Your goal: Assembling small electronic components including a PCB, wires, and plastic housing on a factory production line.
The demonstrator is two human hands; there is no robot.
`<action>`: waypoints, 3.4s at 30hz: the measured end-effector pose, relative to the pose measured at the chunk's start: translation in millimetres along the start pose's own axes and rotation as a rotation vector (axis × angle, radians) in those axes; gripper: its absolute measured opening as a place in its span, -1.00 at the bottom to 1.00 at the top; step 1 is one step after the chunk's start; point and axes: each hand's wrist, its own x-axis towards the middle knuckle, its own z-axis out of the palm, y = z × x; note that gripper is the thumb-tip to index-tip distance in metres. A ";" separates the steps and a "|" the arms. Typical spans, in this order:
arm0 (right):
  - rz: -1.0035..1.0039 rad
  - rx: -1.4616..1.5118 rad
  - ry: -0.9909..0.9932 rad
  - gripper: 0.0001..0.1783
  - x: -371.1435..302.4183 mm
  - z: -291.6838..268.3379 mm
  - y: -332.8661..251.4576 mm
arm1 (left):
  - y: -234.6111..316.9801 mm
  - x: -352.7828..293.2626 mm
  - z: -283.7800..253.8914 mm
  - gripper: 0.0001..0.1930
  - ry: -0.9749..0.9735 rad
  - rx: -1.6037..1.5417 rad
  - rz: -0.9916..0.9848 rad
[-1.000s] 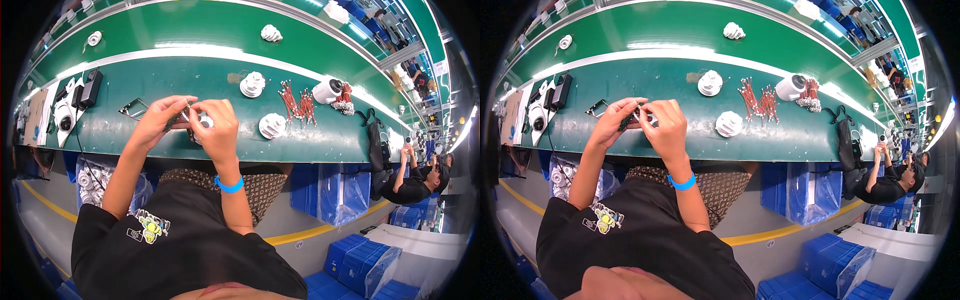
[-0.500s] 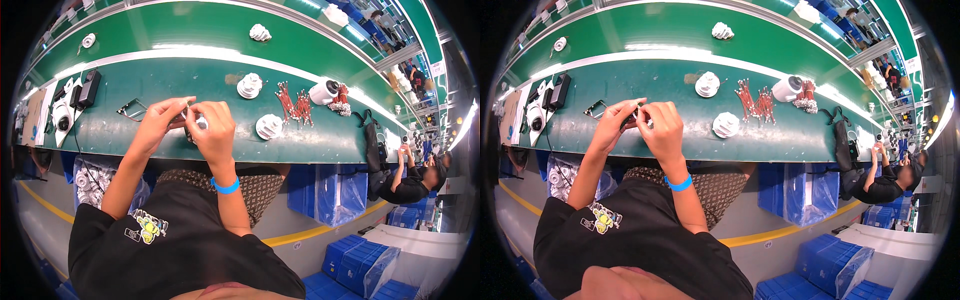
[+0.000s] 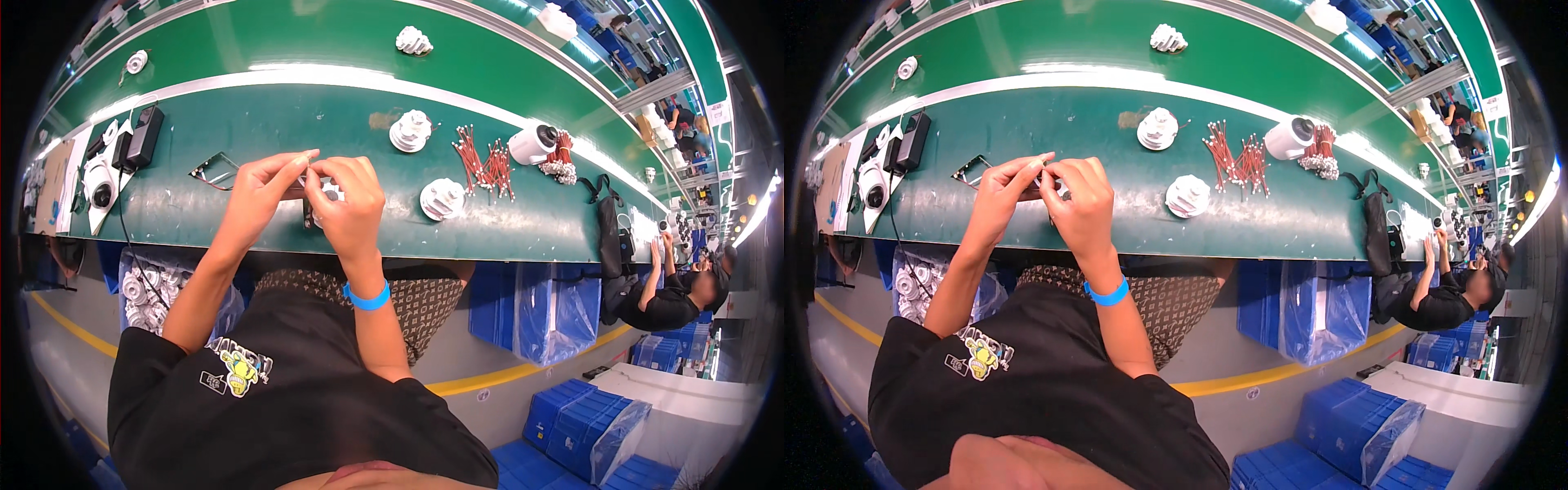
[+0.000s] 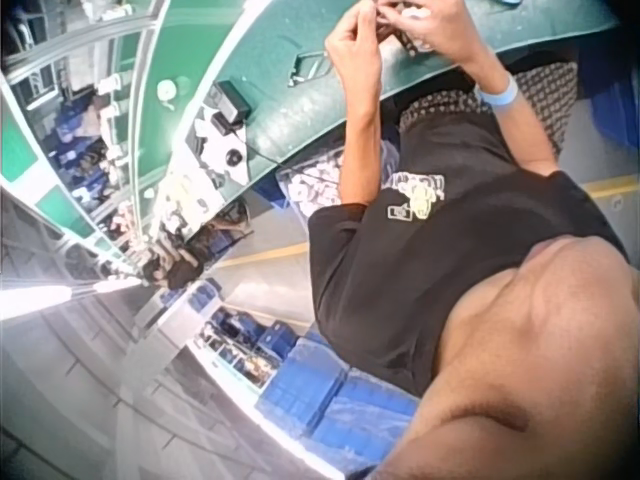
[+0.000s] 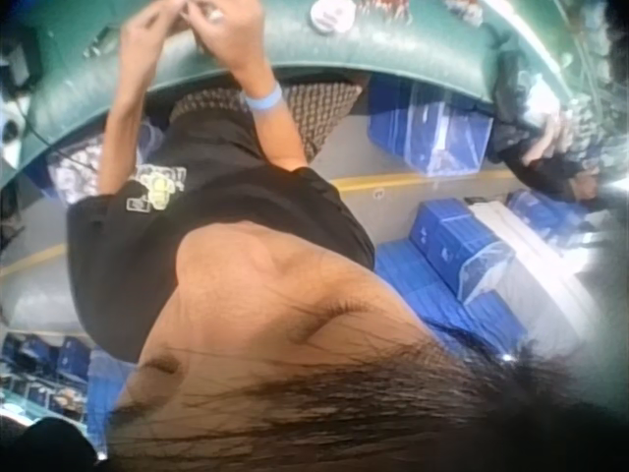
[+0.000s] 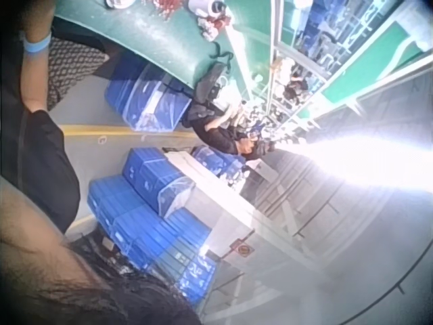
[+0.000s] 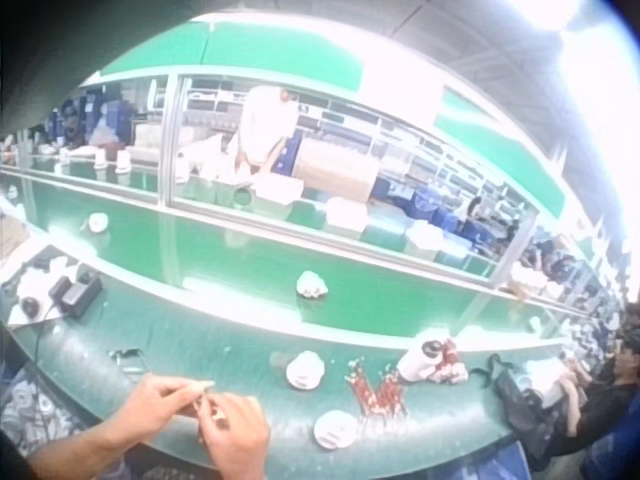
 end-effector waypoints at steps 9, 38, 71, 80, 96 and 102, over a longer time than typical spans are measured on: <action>0.421 0.272 -0.220 -0.57 8.5 -57.4 17.2 | -0.2 3.9 -22.5 -0.63 -0.154 -0.053 0.006; 0.843 0.723 0.169 -0.77 -53.5 -69.0 22.3 | -39.2 -22.9 -3.8 -0.53 -0.041 -0.531 -0.397; 0.201 0.079 -0.015 -0.80 -54.6 -30.2 7.6 | -38.6 -21.6 18.5 -0.43 -0.153 -0.436 -0.293; 0.018 -0.071 -0.002 -0.79 -53.5 -28.2 11.8 | -34.8 -22.7 22.5 -0.44 -0.151 -0.416 -0.272; 0.281 0.047 0.006 -0.85 -54.5 -24.9 -4.6 | -37.0 -29.5 24.3 -0.48 -0.072 -0.230 -0.219; 0.351 0.108 -0.006 -0.90 -53.6 -23.6 -1.5 | -30.0 -27.6 21.3 -0.51 -0.041 -0.160 -0.245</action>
